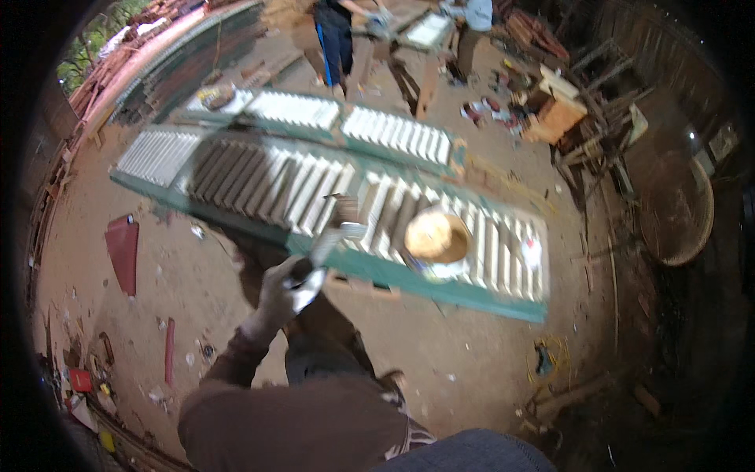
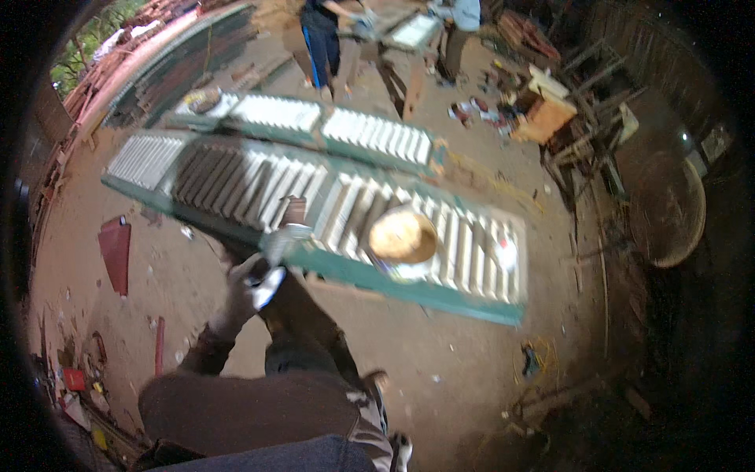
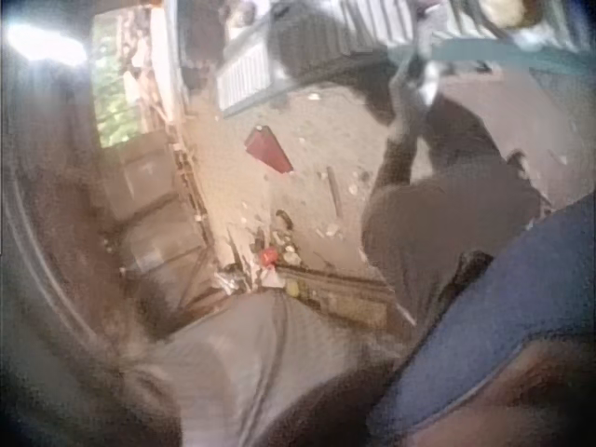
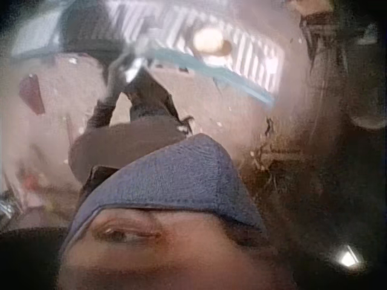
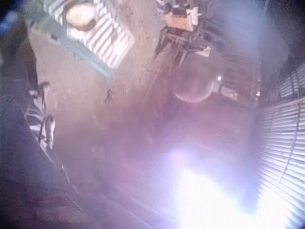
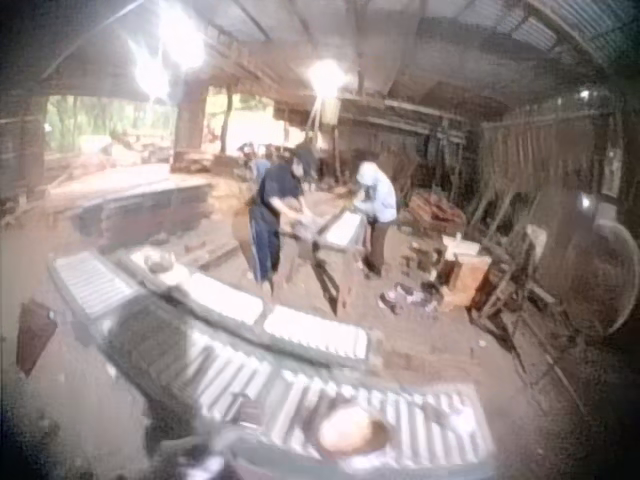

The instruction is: The person applies glue to a wooden slatted panel, taps it with a hammer, and uses a power sander to smooth the surface. The person handles the panel, glue bottle, hammer, and sander throughout the task.

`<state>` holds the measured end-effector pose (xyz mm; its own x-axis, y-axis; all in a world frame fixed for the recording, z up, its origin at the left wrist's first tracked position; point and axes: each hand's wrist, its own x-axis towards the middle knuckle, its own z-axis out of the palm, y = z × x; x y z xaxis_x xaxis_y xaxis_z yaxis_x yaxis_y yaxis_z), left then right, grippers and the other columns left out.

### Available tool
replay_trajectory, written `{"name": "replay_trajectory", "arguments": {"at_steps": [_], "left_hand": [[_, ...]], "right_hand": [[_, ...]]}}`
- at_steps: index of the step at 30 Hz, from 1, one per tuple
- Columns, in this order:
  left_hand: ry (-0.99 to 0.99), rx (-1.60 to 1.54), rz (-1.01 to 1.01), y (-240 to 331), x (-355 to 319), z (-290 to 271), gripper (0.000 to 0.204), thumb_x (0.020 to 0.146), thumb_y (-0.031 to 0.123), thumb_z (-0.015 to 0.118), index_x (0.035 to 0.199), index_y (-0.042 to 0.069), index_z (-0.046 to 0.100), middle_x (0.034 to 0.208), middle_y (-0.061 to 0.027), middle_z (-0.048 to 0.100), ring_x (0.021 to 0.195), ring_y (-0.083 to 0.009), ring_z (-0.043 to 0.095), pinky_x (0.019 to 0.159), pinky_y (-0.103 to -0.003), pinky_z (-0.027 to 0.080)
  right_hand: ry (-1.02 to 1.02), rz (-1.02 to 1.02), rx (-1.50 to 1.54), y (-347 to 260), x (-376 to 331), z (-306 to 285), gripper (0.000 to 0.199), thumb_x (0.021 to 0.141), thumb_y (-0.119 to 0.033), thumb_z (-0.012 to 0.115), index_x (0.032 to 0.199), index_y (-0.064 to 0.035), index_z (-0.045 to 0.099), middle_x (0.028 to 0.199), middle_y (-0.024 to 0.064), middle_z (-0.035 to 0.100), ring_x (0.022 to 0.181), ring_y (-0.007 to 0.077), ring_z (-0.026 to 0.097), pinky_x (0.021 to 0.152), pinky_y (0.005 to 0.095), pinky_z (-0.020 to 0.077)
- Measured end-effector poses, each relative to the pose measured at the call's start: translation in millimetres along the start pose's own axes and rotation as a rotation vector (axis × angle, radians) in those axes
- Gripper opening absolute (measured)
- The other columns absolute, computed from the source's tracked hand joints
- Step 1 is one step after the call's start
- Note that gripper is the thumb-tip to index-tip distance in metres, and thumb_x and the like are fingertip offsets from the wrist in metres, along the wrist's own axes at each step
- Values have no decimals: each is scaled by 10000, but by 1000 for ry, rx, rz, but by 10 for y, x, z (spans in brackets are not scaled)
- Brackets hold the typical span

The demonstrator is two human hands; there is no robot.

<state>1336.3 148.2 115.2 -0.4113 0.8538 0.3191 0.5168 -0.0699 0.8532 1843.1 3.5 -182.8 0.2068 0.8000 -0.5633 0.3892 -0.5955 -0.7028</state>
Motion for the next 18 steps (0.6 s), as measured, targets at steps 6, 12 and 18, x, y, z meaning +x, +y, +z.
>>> {"name": "replay_trajectory", "arguments": {"at_steps": [6,12,18], "left_hand": [[-866,-70,0,1312,-782,2329,316,921,349,733,955,46,655,764,-197,671,650,-350,690,597,-454,498],[-1372,-354,-450,1925,-1511,3763,445,925,409,756,1172,52,655,767,-41,653,610,-114,617,527,-297,491],[-1286,-713,-811,2169,-1446,4464,327,993,338,695,1182,90,597,767,16,593,587,-81,569,524,-259,493]], "right_hand": [[148,-286,467,-775,220,-1536,283,1102,-292,526,1080,-32,636,918,16,613,776,83,532,686,265,473],[-191,-535,789,-1849,331,-2142,833,1030,-700,334,1453,1,489,1348,218,630,1213,322,633,1003,473,526],[-335,-305,708,-2223,909,-2664,580,1057,-496,511,1273,42,531,1084,246,716,839,299,723,729,389,598]]}}
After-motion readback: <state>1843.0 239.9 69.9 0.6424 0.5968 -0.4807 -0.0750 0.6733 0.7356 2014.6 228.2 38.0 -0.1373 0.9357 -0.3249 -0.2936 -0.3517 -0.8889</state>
